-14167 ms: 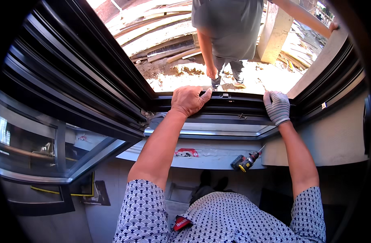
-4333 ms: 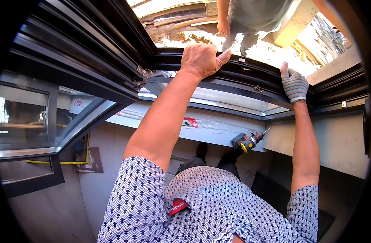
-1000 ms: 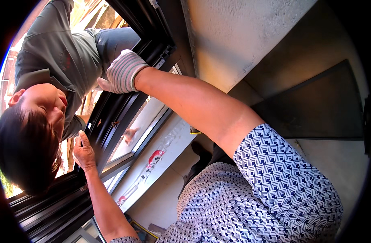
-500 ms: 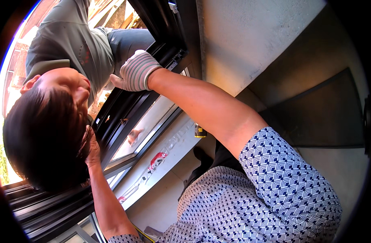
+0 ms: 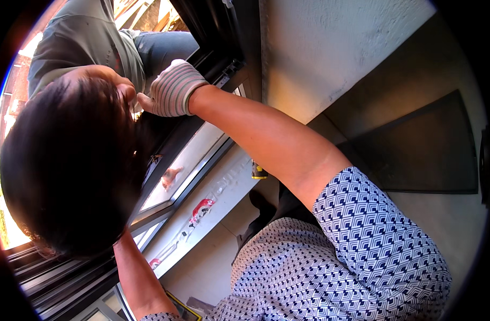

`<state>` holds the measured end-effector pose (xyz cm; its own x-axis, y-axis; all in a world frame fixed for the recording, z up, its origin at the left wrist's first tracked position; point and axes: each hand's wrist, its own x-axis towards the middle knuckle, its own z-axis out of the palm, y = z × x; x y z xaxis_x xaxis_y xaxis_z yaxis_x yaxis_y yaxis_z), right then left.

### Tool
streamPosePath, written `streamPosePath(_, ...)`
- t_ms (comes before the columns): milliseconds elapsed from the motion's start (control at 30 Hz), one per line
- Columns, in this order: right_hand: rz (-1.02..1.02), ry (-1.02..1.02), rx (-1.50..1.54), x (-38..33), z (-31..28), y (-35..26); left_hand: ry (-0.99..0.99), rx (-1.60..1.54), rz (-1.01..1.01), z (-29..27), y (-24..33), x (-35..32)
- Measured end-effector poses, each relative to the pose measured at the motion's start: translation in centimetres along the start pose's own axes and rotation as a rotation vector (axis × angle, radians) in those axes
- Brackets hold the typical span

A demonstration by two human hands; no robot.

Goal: The person removes a yellow protective strip from a rectangular window screen frame and positions the screen into a window opening. A second person assists by holding the frame and using a power drill to secure the screen to the window frame.

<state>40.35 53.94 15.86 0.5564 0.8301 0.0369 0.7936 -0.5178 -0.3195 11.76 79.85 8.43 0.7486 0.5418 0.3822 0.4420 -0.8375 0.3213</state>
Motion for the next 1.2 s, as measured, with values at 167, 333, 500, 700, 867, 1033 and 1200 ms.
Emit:
streamPosePath(167, -0.006, 0.034, 0.002, 0.2, 0.8, 0.3, -0.001, -0.004, 0.008, -0.3, -0.2, 0.4)
streamPosePath(333, -0.006, 0.059, 0.019, 0.4, 1.4, 0.7, 0.007, -0.011, 0.033, 0.1, -0.3, 1.0)
streamPosePath(500, -0.012, 0.053, 0.012, 0.5, 1.3, 0.5, 0.014, -0.025, 0.052, 0.1, 0.0, 1.0)
streamPosePath(700, 0.007, 0.017, 0.001, 0.4, 1.0, 0.6, -0.215, 0.085, -0.163, 0.4, 1.0, 1.9)
streamPosePath(867, 0.012, 0.001, -0.004, 0.3, 0.6, 0.3, -0.384, 0.038, -0.177, 0.6, -1.4, 2.5)
streamPosePath(1033, 0.010, 0.006, -0.002, 0.1, 0.5, 0.1, 0.004, -0.099, 0.092, 1.2, -1.1, 1.9)
streamPosePath(1200, 0.010, 0.007, 0.000, 0.1, 0.6, 0.2, 0.030, 0.000, 0.119, 0.9, 0.7, 1.6)
